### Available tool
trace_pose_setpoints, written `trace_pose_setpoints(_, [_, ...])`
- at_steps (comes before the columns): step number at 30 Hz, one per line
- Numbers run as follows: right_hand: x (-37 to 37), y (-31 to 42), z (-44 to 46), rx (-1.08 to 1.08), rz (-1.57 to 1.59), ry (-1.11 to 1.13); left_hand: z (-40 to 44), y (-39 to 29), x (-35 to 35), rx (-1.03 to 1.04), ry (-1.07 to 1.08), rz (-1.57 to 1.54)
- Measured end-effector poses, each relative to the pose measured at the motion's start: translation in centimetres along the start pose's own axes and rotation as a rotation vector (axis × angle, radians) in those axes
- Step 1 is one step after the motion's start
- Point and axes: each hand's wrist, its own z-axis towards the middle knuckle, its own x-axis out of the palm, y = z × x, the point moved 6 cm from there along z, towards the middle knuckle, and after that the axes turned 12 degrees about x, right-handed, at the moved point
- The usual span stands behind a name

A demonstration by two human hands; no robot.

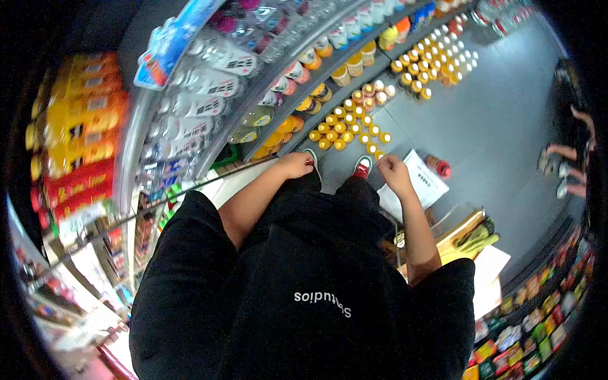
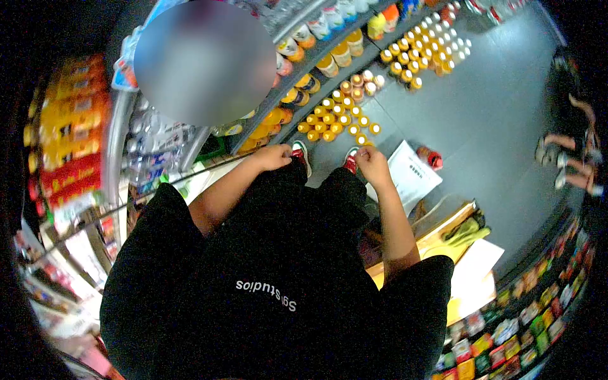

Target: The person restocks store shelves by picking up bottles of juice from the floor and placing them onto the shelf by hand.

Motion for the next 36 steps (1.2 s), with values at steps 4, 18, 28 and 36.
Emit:
trace_pose_setpoints(4, [3.3,-6.6,4.1,0.077,-0.023,-0.086,5.3,5.6,4.5,0.106,0.079,-0.149])
trace_pose_setpoints(18, [20.4,-23.3,17.8,0.463,-0.255,-0.041,21.6,17.0,16.8,-0.008,0.214,-0.118])
trace_pose_setpoints(28, [29.4,-24.2,27.8,0.265,-0.606,-0.188,28.8,24.4,22.1,-0.037,0.075,-0.360])
trace_pose_setpoints(36, [29.8,-25.5,26.7,0.322,-0.446,-0.286,23.2,24.6,21.7,-0.070,0.028,-0.465])
